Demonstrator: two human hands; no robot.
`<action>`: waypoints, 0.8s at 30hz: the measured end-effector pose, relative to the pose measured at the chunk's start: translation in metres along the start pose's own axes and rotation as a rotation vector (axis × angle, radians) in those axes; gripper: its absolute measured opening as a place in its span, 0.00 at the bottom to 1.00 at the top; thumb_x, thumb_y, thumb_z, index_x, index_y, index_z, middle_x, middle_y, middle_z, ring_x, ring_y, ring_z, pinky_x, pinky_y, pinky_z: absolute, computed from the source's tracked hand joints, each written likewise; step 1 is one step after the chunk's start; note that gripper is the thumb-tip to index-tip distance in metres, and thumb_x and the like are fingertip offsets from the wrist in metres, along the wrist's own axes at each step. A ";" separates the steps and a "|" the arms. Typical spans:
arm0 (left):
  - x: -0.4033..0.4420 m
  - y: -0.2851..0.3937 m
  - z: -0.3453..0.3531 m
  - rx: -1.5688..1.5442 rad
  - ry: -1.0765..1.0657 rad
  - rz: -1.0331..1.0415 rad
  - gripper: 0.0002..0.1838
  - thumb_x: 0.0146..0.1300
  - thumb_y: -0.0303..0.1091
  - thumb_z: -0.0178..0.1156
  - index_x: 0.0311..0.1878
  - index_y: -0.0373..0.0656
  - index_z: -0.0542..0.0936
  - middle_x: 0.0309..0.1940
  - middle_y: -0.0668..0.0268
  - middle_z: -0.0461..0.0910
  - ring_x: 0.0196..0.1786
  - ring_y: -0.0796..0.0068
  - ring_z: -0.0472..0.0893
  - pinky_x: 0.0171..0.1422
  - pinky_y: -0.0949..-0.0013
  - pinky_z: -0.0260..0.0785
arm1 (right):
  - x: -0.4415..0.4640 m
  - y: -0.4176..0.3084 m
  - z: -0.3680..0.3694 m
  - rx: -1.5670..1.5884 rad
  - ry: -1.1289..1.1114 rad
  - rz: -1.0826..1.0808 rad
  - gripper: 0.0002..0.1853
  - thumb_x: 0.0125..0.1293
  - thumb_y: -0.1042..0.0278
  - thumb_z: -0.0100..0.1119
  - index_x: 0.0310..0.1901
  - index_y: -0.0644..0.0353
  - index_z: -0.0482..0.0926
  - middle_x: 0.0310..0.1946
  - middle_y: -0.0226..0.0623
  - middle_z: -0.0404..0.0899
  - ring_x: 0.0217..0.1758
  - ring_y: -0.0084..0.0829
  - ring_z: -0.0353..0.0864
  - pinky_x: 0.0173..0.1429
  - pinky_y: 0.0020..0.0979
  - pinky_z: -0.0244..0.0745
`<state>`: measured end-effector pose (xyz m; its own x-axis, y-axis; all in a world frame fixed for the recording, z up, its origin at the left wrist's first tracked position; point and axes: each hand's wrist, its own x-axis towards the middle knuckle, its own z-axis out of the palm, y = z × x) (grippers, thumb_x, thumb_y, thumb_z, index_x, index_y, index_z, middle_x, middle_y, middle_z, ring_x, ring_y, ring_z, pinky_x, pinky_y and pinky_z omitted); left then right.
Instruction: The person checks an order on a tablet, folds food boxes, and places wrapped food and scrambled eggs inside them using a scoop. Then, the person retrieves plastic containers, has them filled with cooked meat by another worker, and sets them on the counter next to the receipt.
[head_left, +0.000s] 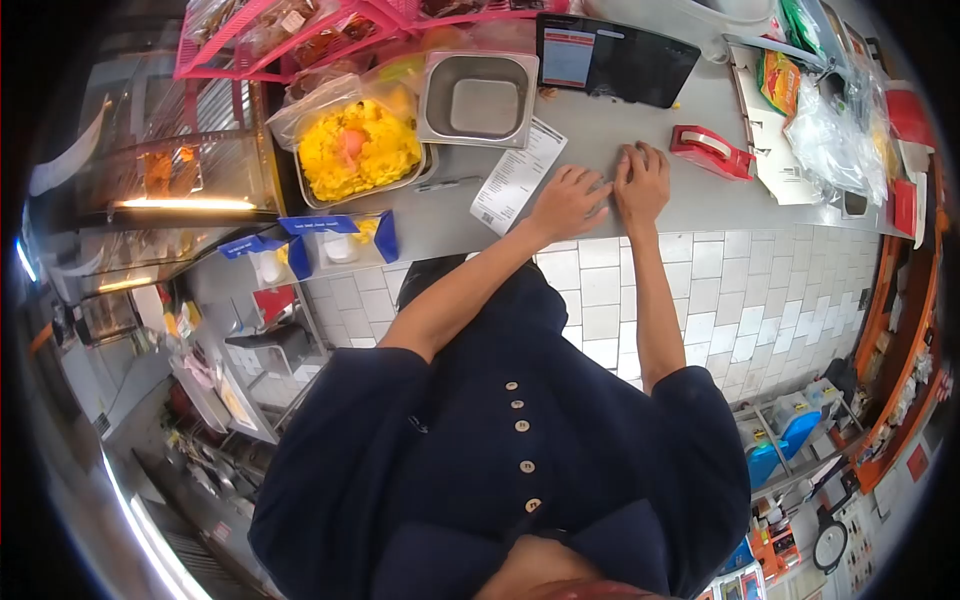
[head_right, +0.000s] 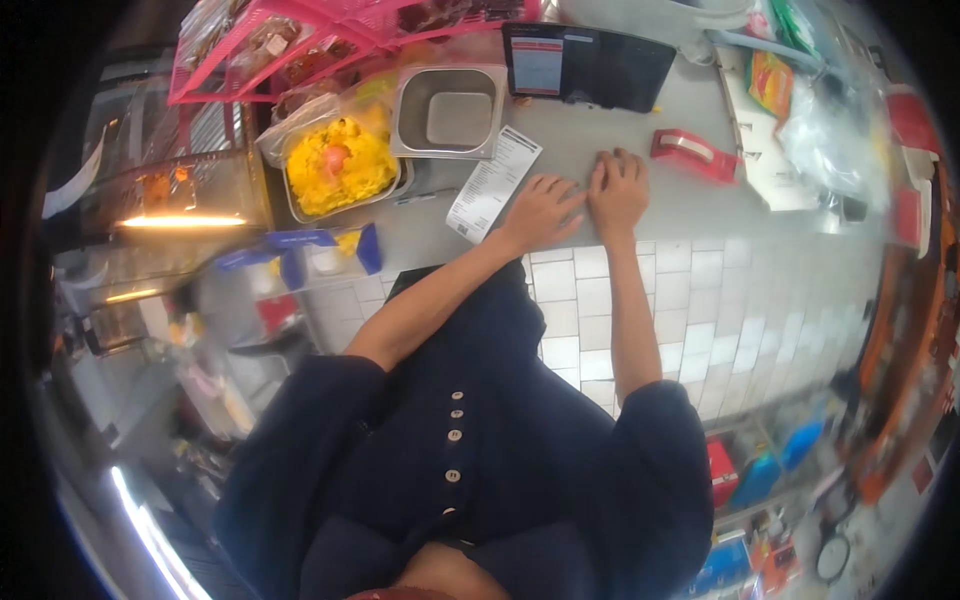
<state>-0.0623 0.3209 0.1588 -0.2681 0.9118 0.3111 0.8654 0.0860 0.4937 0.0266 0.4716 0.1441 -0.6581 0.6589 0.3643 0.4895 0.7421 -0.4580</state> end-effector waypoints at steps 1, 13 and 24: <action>0.004 -0.001 -0.001 0.036 -0.030 0.023 0.21 0.59 0.42 0.67 0.55 0.48 0.83 0.54 0.59 0.79 0.56 0.56 0.77 0.64 0.54 0.67 | 0.004 0.001 -0.002 -0.027 0.007 -0.013 0.10 0.68 0.65 0.61 0.48 0.49 0.86 0.57 0.39 0.81 0.64 0.48 0.75 0.65 0.50 0.72; -0.015 -0.007 -0.004 0.138 0.050 0.103 0.29 0.54 0.56 0.70 0.56 0.51 0.80 0.54 0.62 0.78 0.56 0.58 0.76 0.60 0.54 0.69 | -0.005 0.019 -0.039 -0.047 -0.225 -0.231 0.26 0.70 0.51 0.64 0.66 0.52 0.78 0.71 0.53 0.69 0.74 0.57 0.65 0.77 0.56 0.59; -0.028 0.000 0.004 0.068 -0.310 0.074 0.39 0.48 0.53 0.77 0.63 0.53 0.77 0.61 0.62 0.77 0.65 0.59 0.75 0.63 0.48 0.70 | 0.007 0.014 -0.037 0.009 -0.548 -0.139 0.46 0.58 0.47 0.77 0.74 0.52 0.66 0.72 0.49 0.66 0.76 0.57 0.61 0.78 0.53 0.60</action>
